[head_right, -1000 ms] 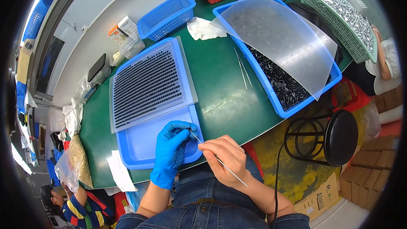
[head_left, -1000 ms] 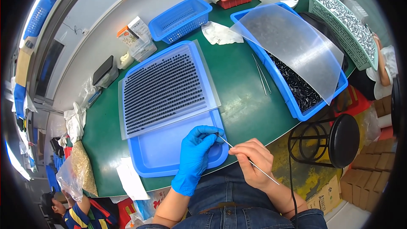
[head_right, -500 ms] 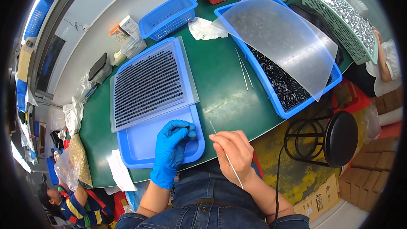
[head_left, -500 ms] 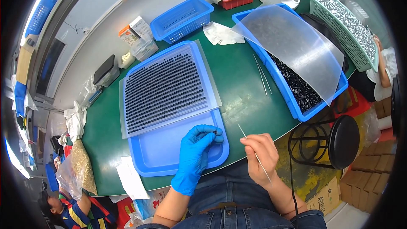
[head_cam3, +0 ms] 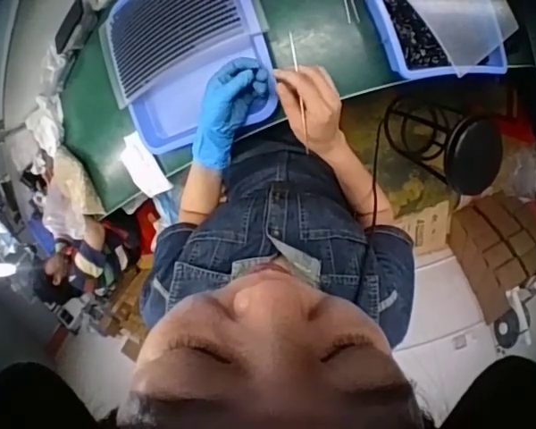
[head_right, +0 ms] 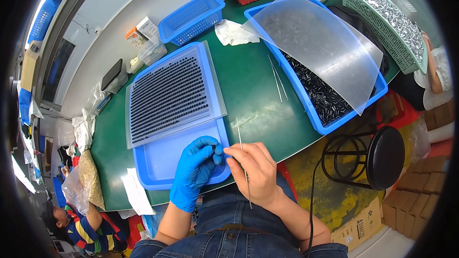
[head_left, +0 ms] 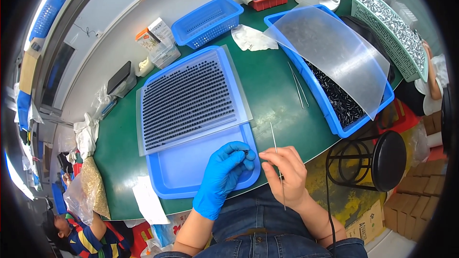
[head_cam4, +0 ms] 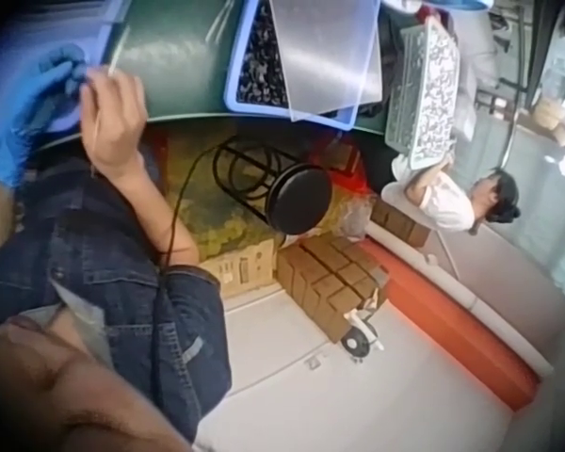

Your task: Sorting and arranging small black electronic components into a grid-patterned tray using a thin metal tool.

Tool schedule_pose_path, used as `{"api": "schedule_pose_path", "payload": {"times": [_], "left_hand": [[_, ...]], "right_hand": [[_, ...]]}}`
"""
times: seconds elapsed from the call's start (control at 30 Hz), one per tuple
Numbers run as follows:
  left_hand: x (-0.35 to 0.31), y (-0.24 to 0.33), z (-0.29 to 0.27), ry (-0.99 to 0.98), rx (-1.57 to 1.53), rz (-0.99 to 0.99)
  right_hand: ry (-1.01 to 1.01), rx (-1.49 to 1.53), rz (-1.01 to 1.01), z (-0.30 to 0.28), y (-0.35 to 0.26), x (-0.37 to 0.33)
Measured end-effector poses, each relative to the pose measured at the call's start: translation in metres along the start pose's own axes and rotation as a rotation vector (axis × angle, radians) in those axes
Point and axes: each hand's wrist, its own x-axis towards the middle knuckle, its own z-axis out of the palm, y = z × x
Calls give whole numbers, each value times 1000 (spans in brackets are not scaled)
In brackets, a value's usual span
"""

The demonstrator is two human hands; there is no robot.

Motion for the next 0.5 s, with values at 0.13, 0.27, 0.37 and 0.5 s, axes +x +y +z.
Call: {"api": "schedule_pose_path", "payload": {"times": [0.13, 0.27, 0.37, 0.5], "left_hand": [[-1, -1, 11, 43, 94, 29], [-3, -2, 9, 46, 259, 11], [-5, -2, 15, 72, 285, 70], [-13, -3, 11, 150, 261, 206]], "right_hand": [[-37, -15, 28, 6, -5, 9], [-62, -68, -18, 8, 4, 7], [-60, -88, -1, 1, 10, 11], [-193, -585, -77, -16, 45, 7]]}}
